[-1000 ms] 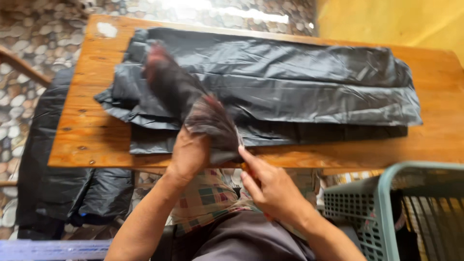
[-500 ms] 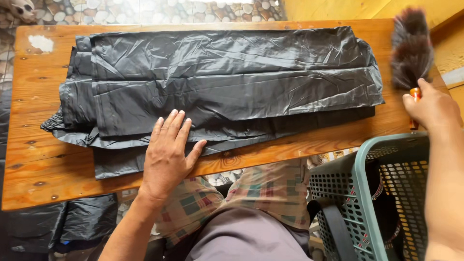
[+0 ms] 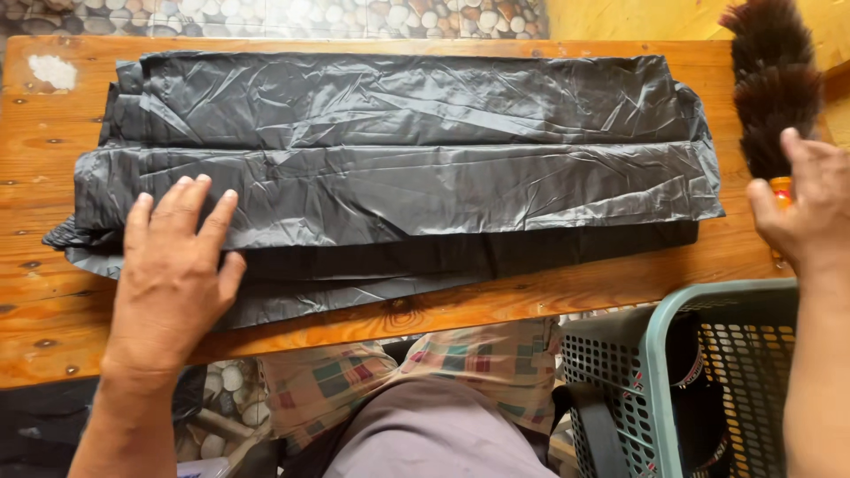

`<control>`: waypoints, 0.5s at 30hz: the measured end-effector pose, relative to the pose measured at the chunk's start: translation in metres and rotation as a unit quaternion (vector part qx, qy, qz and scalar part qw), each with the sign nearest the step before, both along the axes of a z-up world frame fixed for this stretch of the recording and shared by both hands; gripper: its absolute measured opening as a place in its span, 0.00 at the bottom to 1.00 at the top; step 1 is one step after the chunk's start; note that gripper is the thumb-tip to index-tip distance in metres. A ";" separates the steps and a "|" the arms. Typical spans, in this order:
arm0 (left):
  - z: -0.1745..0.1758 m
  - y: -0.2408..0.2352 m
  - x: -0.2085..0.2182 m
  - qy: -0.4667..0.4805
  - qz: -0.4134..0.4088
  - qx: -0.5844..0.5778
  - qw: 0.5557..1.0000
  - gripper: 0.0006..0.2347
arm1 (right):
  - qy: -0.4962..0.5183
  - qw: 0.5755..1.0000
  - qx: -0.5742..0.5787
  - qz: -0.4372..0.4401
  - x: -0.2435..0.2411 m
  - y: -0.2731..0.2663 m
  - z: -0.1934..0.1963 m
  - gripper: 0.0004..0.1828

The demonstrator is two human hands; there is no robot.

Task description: The person zips a small black pouch and places it in a basket. They then unfold a large black tarp on a wooden table, brush it with a feather duster, and fold it into a compact rectangular shape.

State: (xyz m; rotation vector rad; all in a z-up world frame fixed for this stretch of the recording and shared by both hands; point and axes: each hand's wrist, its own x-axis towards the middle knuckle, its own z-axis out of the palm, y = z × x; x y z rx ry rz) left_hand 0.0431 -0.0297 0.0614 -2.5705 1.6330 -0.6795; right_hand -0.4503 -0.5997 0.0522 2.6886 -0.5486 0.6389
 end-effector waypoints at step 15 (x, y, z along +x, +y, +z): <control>0.070 -0.010 0.076 0.154 -0.075 -0.069 0.983 0.07 | -0.104 0.913 0.369 0.140 0.081 0.019 0.011 0.15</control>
